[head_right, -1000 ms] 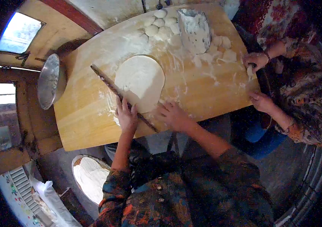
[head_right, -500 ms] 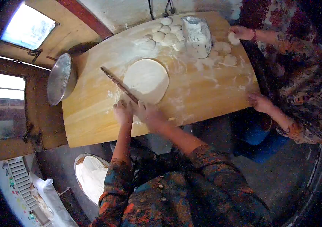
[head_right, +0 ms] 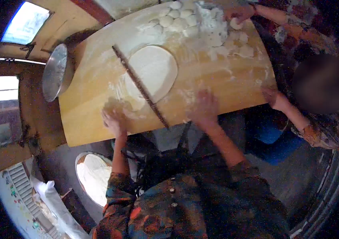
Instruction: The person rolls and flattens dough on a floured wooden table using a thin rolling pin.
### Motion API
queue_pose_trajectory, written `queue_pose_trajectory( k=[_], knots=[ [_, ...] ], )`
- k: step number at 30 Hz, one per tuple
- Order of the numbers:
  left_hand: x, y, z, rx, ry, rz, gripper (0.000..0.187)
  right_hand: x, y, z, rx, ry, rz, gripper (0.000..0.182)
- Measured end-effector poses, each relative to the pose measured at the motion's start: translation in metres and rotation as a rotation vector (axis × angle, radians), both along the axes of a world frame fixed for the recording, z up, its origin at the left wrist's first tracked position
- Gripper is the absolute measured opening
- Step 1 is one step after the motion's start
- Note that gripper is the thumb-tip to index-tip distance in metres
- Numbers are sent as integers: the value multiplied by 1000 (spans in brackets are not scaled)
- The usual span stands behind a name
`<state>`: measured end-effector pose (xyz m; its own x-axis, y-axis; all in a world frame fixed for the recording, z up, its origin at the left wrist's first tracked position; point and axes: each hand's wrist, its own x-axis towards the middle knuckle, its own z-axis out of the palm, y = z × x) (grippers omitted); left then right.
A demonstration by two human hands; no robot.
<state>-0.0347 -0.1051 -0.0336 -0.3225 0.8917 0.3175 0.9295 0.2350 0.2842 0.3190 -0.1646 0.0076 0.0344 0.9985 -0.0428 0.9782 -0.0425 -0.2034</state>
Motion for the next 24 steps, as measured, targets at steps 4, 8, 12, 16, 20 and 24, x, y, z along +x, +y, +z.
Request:
queue_pose_trajectory(
  k=[4,8,12,16,20,24],
  knots=[
    [51,-16,14,-233,11,-26,63,-12,17,22,-274,-88,-65,90],
    [98,14,12,65,-626,-423,62,-20,34,-12,-26,-10,81,80],
    [54,17,17,425,-1391,-16,59,-45,21,3,144,206,329,71],
    [-4,-22,12,-5,-531,97,51,-74,24,28,130,419,341,56],
    [-2,-25,15,-98,-171,12,50,-11,76,-34,391,132,241,50],
    [7,-30,19,-76,17,9,51,91,154,10,494,-134,-51,50]
  ],
)
